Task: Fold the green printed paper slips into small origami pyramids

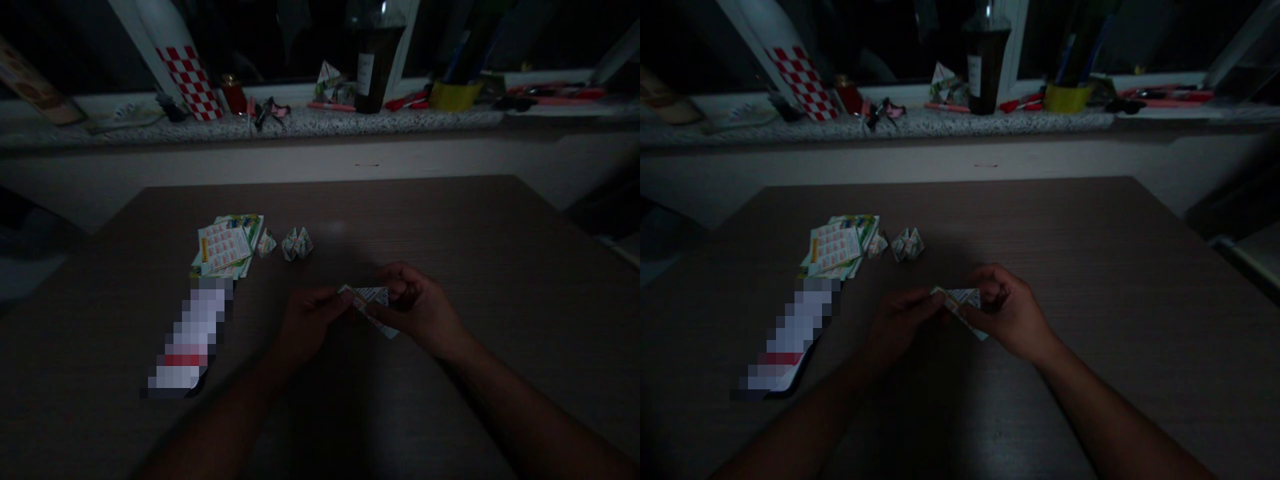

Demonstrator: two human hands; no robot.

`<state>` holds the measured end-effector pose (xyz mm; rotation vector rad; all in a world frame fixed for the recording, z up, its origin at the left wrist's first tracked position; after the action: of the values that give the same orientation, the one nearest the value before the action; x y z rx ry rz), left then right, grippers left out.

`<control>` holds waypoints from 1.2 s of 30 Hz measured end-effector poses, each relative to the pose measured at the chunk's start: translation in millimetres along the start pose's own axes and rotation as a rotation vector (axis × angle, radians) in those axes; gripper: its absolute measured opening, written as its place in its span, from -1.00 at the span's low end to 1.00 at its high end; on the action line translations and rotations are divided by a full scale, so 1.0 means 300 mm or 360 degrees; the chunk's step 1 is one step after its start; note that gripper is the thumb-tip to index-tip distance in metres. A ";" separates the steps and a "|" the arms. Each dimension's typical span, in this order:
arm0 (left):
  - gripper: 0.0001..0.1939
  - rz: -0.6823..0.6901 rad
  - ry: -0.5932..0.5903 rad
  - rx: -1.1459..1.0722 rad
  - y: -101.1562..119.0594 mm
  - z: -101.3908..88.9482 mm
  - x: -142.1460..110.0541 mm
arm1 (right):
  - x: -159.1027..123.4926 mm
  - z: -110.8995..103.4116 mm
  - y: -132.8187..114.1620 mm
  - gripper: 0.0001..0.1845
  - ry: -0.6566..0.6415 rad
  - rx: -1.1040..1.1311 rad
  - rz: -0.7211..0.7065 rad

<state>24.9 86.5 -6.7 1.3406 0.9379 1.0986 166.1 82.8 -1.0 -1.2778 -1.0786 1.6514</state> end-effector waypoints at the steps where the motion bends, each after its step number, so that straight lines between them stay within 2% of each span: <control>1: -0.71 -0.0007 0.0003 -0.0018 -0.006 -0.001 0.000 | 0.000 -0.001 -0.002 -0.58 0.0002 -0.0009 -0.0010; 9: -0.70 0.0069 -0.0005 -0.0233 -0.028 0.000 0.010 | 0.004 -0.011 -0.008 -0.58 0.0026 0.0033 -0.0089; 13: -0.68 0.0081 -0.0062 -0.0078 -0.016 -0.007 0.000 | -0.005 -0.058 -0.039 -0.57 0.0228 0.0110 -0.0267; 16: -0.72 0.0022 -0.0124 0.0053 -0.024 -0.003 -0.010 | -0.013 -0.069 -0.051 -0.52 0.0272 0.0081 -0.0344; 21: -0.65 -0.0013 -0.0262 0.0198 -0.047 0.026 -0.017 | -0.015 -0.038 -0.038 -0.43 0.0181 -0.0023 -0.0313; 24: -0.63 0.0046 -0.0232 0.0212 -0.041 0.027 -0.012 | -0.011 -0.022 -0.020 -0.40 0.0174 -0.0069 -0.0226; 30: -0.68 -0.0031 -0.0147 0.0081 -0.028 0.019 -0.007 | -0.001 -0.041 -0.007 -0.33 0.0253 -0.0076 -0.0106; 36: -0.70 -0.0060 -0.0057 0.0084 -0.015 -0.014 -0.004 | -0.004 -0.076 -0.021 -0.39 0.0317 0.0020 -0.0084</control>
<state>20.7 86.7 -11.5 1.3760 0.9679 1.0242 189.0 87.5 2.2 -1.3624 -0.9713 1.4557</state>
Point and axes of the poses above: each hand's wrist, its own x-axis towards the middle knuckle, its own z-axis out of the palm, y = z × x, the point moved 9 cm from there along x, towards the middle knuckle, and after that the axes turned 15 degrees about z, right-handed, at the moved point
